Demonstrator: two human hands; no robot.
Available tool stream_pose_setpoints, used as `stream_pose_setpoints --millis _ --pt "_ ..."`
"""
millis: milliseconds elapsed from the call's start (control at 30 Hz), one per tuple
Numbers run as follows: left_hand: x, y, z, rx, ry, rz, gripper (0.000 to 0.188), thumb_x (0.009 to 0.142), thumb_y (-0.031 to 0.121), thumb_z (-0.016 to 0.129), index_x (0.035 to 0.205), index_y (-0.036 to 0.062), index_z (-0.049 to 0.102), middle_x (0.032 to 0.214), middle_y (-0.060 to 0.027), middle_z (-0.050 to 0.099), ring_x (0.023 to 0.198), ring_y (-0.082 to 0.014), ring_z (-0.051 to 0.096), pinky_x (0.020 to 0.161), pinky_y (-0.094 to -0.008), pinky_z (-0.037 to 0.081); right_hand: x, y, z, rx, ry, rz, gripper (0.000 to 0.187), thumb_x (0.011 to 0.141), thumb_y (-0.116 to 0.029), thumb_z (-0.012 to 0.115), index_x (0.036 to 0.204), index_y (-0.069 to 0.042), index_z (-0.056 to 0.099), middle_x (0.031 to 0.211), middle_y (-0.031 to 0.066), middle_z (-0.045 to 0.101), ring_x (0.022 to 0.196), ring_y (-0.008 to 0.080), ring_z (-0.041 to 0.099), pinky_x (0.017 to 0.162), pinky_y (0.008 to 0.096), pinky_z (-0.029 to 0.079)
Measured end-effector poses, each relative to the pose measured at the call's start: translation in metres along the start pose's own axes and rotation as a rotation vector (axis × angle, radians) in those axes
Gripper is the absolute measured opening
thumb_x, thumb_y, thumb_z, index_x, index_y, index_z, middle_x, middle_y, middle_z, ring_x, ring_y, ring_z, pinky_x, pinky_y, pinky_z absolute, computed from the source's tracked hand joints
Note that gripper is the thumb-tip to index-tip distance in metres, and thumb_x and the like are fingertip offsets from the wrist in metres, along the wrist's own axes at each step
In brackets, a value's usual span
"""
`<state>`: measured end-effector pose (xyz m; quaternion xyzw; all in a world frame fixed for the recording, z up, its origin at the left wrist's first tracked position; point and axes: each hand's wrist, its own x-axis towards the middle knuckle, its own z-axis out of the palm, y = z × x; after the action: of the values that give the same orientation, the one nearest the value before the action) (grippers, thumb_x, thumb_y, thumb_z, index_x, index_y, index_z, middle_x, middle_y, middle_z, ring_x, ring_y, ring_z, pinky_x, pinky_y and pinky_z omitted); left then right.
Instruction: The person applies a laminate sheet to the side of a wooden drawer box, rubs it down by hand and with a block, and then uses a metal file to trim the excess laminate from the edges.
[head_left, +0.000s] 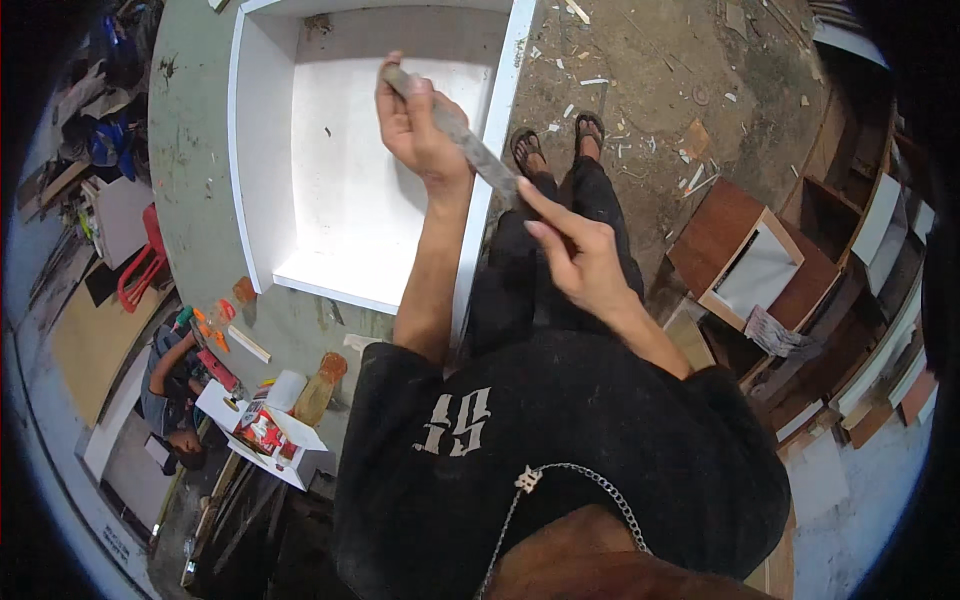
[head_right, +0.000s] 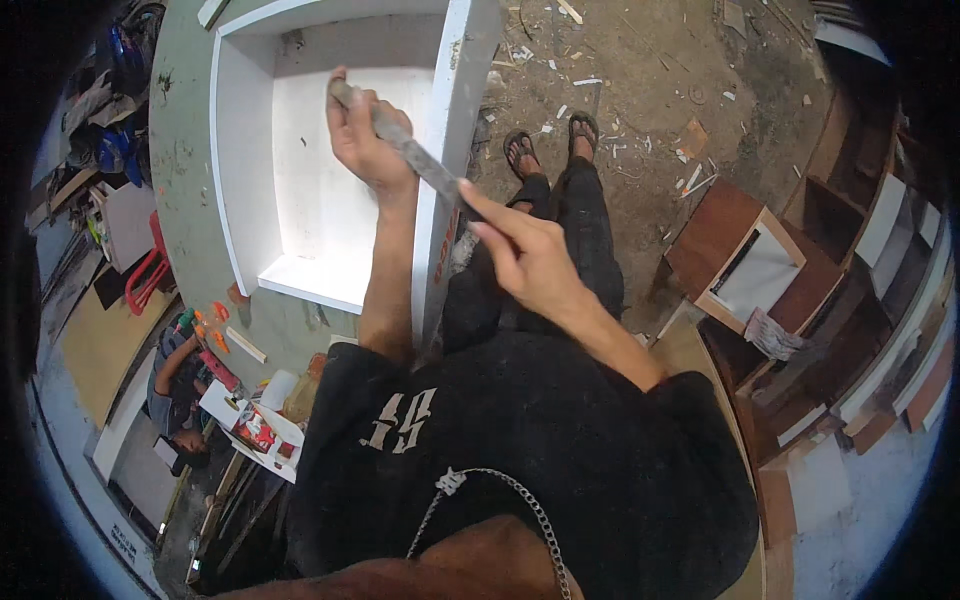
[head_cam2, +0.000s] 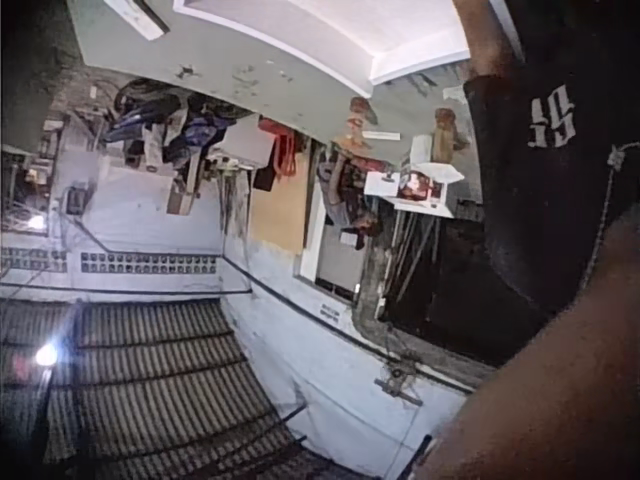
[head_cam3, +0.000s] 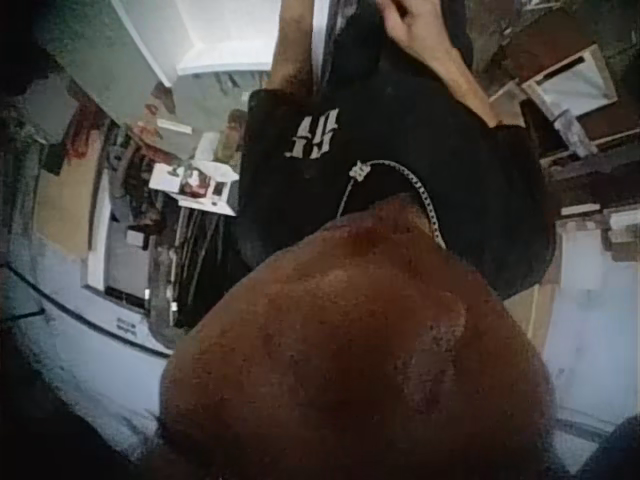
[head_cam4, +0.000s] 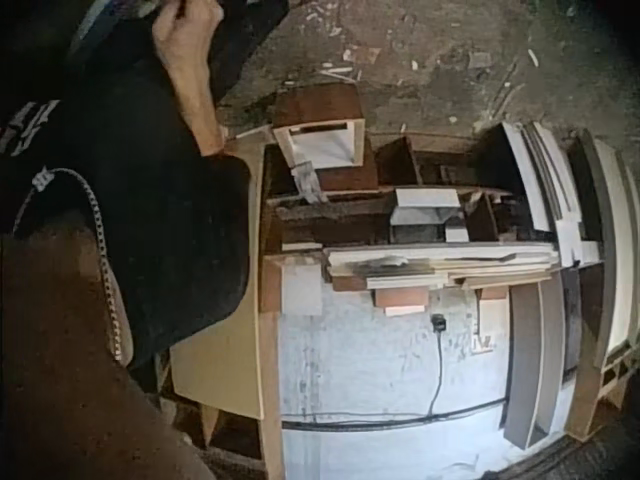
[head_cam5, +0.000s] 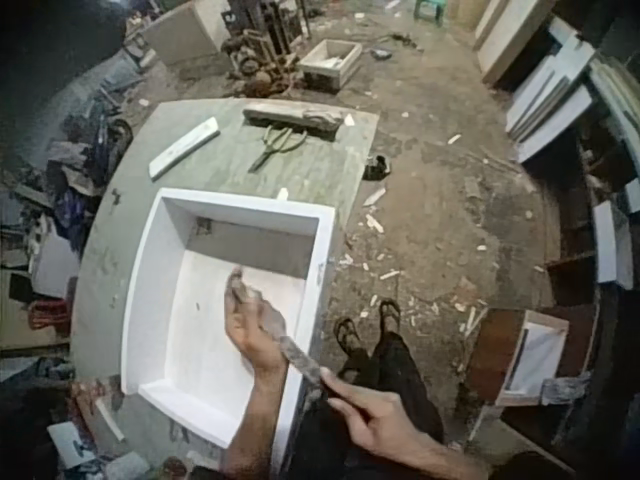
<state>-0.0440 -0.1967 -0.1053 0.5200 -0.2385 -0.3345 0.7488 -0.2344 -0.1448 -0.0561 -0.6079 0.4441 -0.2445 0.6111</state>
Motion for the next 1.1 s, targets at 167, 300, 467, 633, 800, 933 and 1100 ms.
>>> stream_pose_setpoints --millis 167,300,467,633,800,933,1100 --pt "0.003 -0.002 -0.006 -0.016 -0.062 -0.001 0.037 0.096 0.012 0.049 0.132 0.0040 0.040 0.069 -0.0004 0.055 0.049 -0.0061 0.045 0.043 -0.0226 0.036 0.000 -0.002 -0.003 0.021 -0.035 0.033 0.042 0.088 -0.002 0.061 0.129 -0.010 0.058 0.081 0.0153 0.066 0.058 0.0069 0.043 0.055 0.0239 0.042" --pt "-0.007 -0.002 -0.013 0.344 -0.261 0.108 0.037 0.097 0.013 0.049 0.132 0.0051 0.039 0.066 -0.0009 0.053 0.050 -0.0058 0.045 0.044 -0.0219 0.035 -0.010 0.012 -0.034 -0.002 -0.121 0.136 0.042 0.090 -0.002 0.058 0.131 -0.009 0.057 0.100 0.0119 0.071 0.063 0.0042 0.048 0.059 0.0215 0.044" --pt "-0.012 -0.002 -0.006 0.103 -0.007 0.075 0.036 0.097 0.012 0.046 0.132 0.0026 0.042 0.061 0.0000 0.051 0.040 -0.0059 0.038 0.037 -0.0237 0.032 -0.009 0.002 0.001 0.019 -0.030 -0.002 0.046 0.087 0.002 0.061 0.131 -0.011 0.057 0.078 0.0136 0.065 0.057 0.0086 0.042 0.055 0.0228 0.041" --pt "-0.010 0.006 -0.008 0.085 -0.032 0.038 0.038 0.096 0.010 0.049 0.133 0.0032 0.043 0.062 0.0008 0.052 0.048 -0.0043 0.043 0.043 -0.0203 0.034 -0.006 0.006 -0.003 0.035 -0.052 -0.011 0.044 0.090 0.000 0.057 0.133 -0.008 0.055 0.060 -0.0005 0.048 0.054 0.0042 0.041 0.052 0.0216 0.037" --pt "-0.024 0.007 -0.014 0.325 -0.180 0.055 0.037 0.097 0.012 0.051 0.132 0.0026 0.044 0.062 0.0017 0.052 0.050 -0.0039 0.043 0.045 -0.0190 0.033 -0.021 0.009 -0.027 0.038 -0.085 0.063 0.043 0.089 0.000 0.060 0.131 -0.008 0.056 0.092 0.0184 0.068 0.058 0.0069 0.044 0.055 0.0227 0.042" --pt "-0.019 0.005 -0.011 0.075 -0.020 0.063 0.037 0.097 0.014 0.049 0.132 0.0019 0.044 0.059 0.0008 0.049 0.043 -0.0055 0.039 0.040 -0.0228 0.033 -0.016 0.003 0.008 0.051 -0.007 -0.042 0.044 0.088 0.000 0.061 0.131 -0.009 0.056 0.092 0.0191 0.068 0.056 0.0084 0.042 0.055 0.0231 0.042" --pt "-0.023 0.013 -0.012 0.112 -0.047 -0.001 0.036 0.096 0.010 0.050 0.132 0.0036 0.045 0.062 0.0030 0.050 0.047 -0.0026 0.039 0.042 -0.0202 0.032 -0.017 0.003 -0.005 0.026 -0.055 -0.004 0.043 0.089 -0.001 0.059 0.131 -0.010 0.057 0.079 0.0123 0.064 0.057 0.0063 0.043 0.055 0.0226 0.041"
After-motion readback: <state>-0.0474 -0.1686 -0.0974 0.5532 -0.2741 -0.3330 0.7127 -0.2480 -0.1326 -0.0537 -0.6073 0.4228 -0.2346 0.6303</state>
